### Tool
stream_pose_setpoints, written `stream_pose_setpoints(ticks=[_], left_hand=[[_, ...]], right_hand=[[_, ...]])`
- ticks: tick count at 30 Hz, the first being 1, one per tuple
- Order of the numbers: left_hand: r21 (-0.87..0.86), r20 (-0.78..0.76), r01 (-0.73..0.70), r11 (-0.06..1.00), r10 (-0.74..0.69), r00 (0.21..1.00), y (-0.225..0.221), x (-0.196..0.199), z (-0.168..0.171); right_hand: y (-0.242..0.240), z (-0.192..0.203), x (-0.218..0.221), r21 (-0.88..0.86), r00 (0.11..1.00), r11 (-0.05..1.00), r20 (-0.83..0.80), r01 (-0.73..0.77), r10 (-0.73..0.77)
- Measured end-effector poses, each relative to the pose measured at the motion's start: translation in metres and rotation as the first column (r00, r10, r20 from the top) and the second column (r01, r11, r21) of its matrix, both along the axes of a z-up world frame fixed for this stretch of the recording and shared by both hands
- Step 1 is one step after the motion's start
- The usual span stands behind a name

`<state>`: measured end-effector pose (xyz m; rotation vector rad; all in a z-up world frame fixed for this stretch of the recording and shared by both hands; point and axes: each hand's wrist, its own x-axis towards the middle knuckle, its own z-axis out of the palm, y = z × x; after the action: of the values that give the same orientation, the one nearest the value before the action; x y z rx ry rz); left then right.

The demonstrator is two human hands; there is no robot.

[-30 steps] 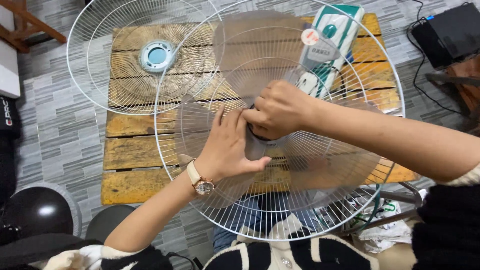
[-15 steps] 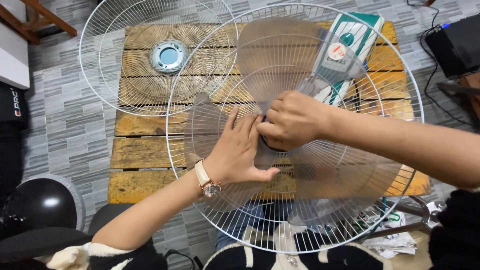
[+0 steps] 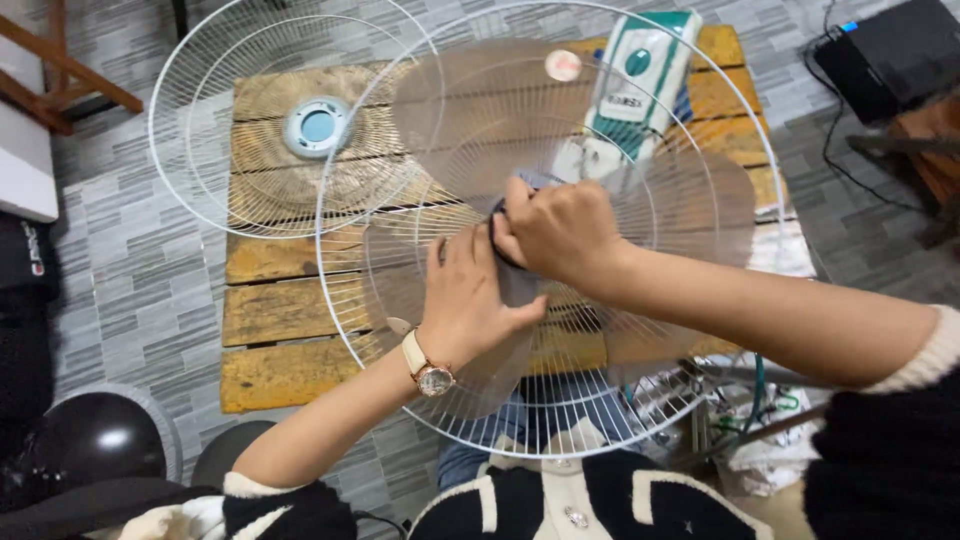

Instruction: The person assembles a standing fan by attaching the fan blade to the motor hub and securing it with a central nut. They repeatedly tighten and adjust the nut by hand to ensure the blade is firmly mounted.

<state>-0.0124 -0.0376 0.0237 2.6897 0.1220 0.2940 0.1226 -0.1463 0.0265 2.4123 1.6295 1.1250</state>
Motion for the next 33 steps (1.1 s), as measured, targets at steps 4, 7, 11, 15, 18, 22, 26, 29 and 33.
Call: stream_pose_setpoints(ticks=[4, 7, 11, 15, 18, 22, 26, 29, 33], left_hand=[[0.026, -0.089, -0.053, 0.998, 0.055, 0.995, -0.011, -0.003, 0.006], [0.028, -0.095, -0.085, 0.996, 0.087, 0.992, -0.018, -0.004, 0.001], [0.021, -0.044, -0.151, 0.988, 0.151, 0.988, -0.025, -0.004, -0.001], [-0.007, -0.047, -0.157, 0.988, 0.157, 0.987, -0.027, -0.004, -0.007], [-0.009, -0.042, -0.147, 0.989, 0.147, 0.988, -0.025, -0.003, -0.010], [0.013, -0.009, -0.138, 0.990, 0.138, 0.990, -0.020, -0.001, -0.016], [0.017, -0.011, -0.123, 0.992, 0.123, 0.992, -0.014, 0.001, -0.017], [-0.031, -0.030, -0.101, 0.994, 0.100, 0.995, -0.011, 0.001, -0.011], [0.013, 0.031, -0.071, 0.997, 0.071, 0.997, -0.006, 0.000, -0.022]], right_hand=[[0.009, -0.009, -0.010, 0.052, 0.987, 0.985, -0.012, 0.163, -0.163], [0.016, -0.017, -0.009, 0.096, 0.981, 0.977, -0.014, 0.192, -0.191], [0.012, -0.025, 0.005, 0.151, 0.999, 0.988, -0.041, 0.010, -0.004], [0.004, -0.007, 0.007, 0.121, 0.993, 0.989, -0.069, -0.088, 0.097], [0.006, -0.006, 0.015, 0.124, 0.976, 0.975, -0.096, -0.183, 0.195], [0.009, -0.004, 0.025, 0.136, 0.937, 0.936, -0.094, -0.324, 0.338], [0.010, -0.003, 0.028, 0.145, 0.905, 0.904, -0.082, -0.403, 0.417], [0.012, -0.003, 0.034, 0.143, 0.872, 0.871, -0.079, -0.471, 0.484], [0.013, -0.004, 0.034, 0.114, 0.864, 0.864, -0.070, -0.490, 0.499]])
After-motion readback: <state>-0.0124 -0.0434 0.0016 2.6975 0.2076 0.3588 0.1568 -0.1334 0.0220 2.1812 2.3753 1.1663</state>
